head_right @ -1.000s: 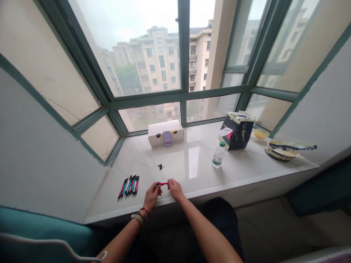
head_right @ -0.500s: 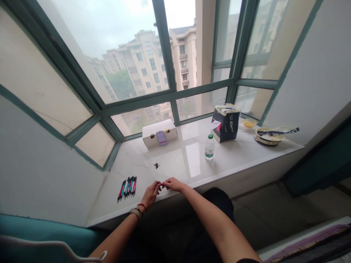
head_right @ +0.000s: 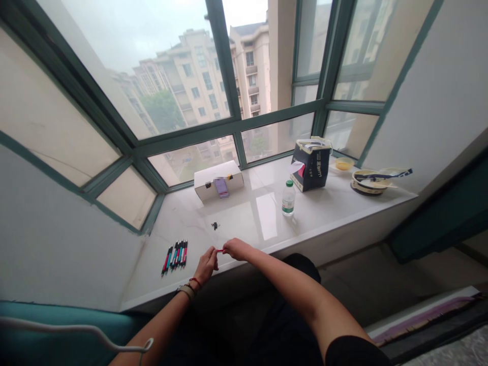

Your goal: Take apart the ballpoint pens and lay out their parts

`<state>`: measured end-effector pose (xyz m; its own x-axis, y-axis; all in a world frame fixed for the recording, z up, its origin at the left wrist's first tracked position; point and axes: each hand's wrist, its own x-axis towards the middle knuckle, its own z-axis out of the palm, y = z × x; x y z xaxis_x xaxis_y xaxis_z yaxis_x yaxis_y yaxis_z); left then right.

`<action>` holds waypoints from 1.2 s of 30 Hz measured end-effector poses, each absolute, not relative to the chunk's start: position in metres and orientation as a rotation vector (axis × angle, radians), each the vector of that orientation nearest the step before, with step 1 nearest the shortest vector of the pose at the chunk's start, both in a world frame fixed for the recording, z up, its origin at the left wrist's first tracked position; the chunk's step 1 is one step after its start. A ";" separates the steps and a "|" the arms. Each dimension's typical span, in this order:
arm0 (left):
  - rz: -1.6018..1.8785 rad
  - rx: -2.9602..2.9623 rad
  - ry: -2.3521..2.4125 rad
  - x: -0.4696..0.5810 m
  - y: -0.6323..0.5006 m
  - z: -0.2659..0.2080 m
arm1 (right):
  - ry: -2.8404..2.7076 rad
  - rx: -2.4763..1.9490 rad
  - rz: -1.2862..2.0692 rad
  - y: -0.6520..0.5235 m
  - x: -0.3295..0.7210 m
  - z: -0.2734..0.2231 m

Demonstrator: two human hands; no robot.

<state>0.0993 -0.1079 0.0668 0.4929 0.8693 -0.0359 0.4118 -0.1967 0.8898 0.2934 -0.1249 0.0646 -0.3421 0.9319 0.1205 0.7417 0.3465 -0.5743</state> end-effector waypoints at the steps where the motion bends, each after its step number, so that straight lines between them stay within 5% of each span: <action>1: 0.638 1.706 1.097 0.103 -0.108 0.066 | -2.192 -1.470 0.537 -0.124 0.293 0.065; 12: 0.653 1.039 1.167 0.124 -0.116 0.059 | -2.284 -1.606 0.414 -0.134 0.291 0.066; 24: 0.424 1.978 0.745 0.084 -0.108 0.115 | -1.659 -1.058 2.151 -0.137 0.316 0.109; 28: 0.413 1.921 0.802 0.077 -0.105 0.119 | -1.795 -1.191 1.858 -0.132 0.305 0.104; 36: 0.664 1.173 1.119 0.103 -0.119 0.097 | -2.327 -1.575 0.412 -0.139 0.281 0.100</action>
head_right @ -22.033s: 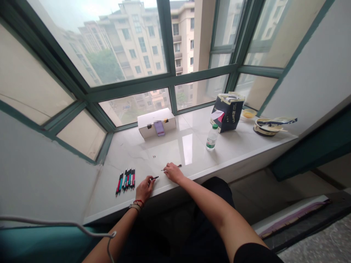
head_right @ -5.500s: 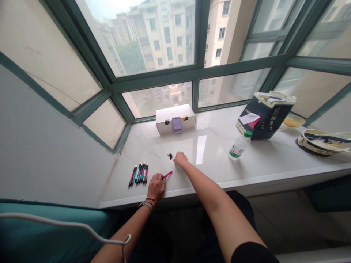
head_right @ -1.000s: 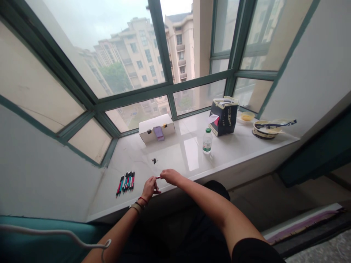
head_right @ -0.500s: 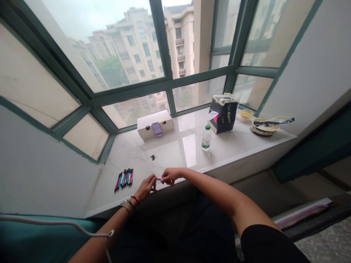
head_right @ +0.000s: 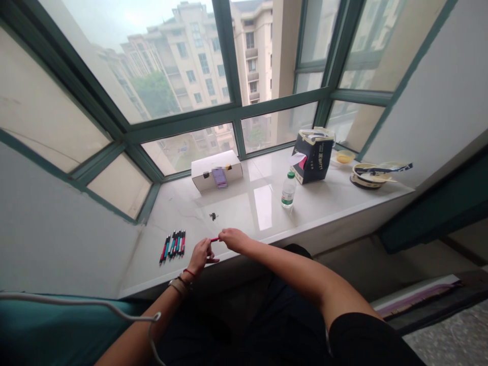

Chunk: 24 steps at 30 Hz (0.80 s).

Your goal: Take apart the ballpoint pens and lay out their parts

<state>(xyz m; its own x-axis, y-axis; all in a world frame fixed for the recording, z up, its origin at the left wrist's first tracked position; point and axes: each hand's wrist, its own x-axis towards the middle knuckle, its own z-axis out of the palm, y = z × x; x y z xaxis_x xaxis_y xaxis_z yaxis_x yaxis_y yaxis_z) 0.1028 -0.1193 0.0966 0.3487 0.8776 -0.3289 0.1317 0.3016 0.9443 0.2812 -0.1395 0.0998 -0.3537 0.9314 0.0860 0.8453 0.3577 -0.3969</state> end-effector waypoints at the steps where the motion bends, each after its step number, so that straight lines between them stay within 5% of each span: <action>1: 0.654 1.079 1.128 0.106 -0.121 0.096 | -2.355 -1.596 0.326 -0.142 0.280 0.099; 6: 0.569 1.259 1.129 0.102 -0.122 0.102 | -2.277 -1.623 0.430 -0.153 0.280 0.098; 15: 0.205 2.508 0.682 0.072 -0.095 0.140 | -1.923 -1.287 1.559 -0.160 0.292 0.123; 24: 0.354 2.372 0.698 0.069 -0.103 0.145 | -2.001 -1.359 1.251 -0.162 0.290 0.123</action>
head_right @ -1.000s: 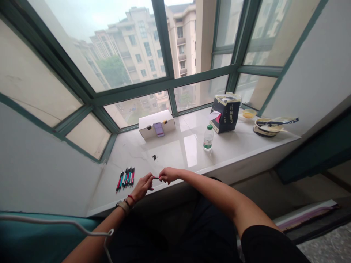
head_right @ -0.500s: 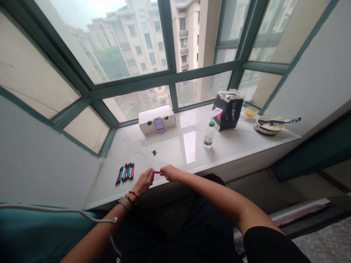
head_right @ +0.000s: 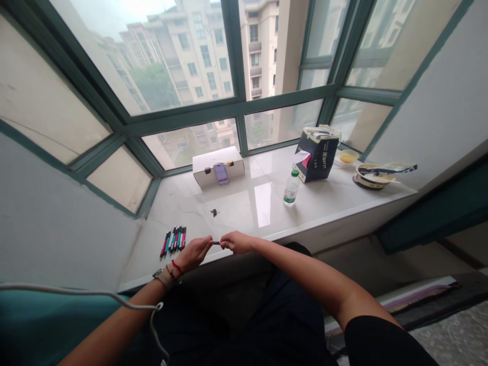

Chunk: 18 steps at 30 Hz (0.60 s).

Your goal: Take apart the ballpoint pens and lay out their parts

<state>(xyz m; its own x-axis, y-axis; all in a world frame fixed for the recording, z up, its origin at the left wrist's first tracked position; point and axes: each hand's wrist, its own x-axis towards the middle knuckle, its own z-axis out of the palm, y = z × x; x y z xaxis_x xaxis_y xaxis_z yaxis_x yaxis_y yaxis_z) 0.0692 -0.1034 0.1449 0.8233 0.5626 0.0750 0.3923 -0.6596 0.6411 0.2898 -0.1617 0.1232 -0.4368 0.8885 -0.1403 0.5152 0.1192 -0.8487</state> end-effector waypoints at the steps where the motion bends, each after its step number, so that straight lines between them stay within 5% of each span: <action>1: 0.418 2.251 0.753 0.073 -0.107 0.141 | -2.034 -1.394 1.122 -0.160 0.287 0.122; 11: 0.765 0.865 1.304 0.041 -0.087 0.116 | -2.111 -1.818 0.460 -0.167 0.348 0.102; 18: 0.652 1.043 0.905 0.039 -0.086 0.140 | -1.958 -1.662 0.478 -0.164 0.362 0.106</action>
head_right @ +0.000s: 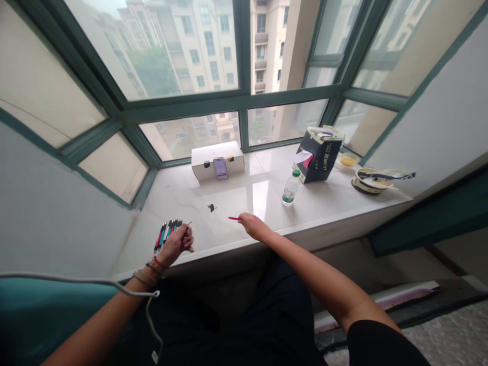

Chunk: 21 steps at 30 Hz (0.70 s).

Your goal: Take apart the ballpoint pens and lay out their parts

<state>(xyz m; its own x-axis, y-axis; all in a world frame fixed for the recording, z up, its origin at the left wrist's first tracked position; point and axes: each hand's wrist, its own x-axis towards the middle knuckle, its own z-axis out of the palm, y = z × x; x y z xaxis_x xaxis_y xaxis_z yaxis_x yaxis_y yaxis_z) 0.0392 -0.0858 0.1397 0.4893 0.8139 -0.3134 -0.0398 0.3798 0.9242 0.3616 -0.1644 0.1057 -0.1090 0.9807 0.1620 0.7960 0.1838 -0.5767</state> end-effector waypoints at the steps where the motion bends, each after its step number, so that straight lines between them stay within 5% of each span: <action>1: 0.634 1.046 0.847 0.052 -0.090 0.140 | -1.933 -1.639 0.488 -0.162 0.352 0.105; 11: 0.725 0.932 0.781 0.091 -0.100 0.103 | -1.744 -1.553 0.579 -0.157 0.306 0.081; 21: 0.752 1.774 1.069 0.075 -0.085 0.060 | -1.668 -1.862 0.601 -0.130 0.301 0.054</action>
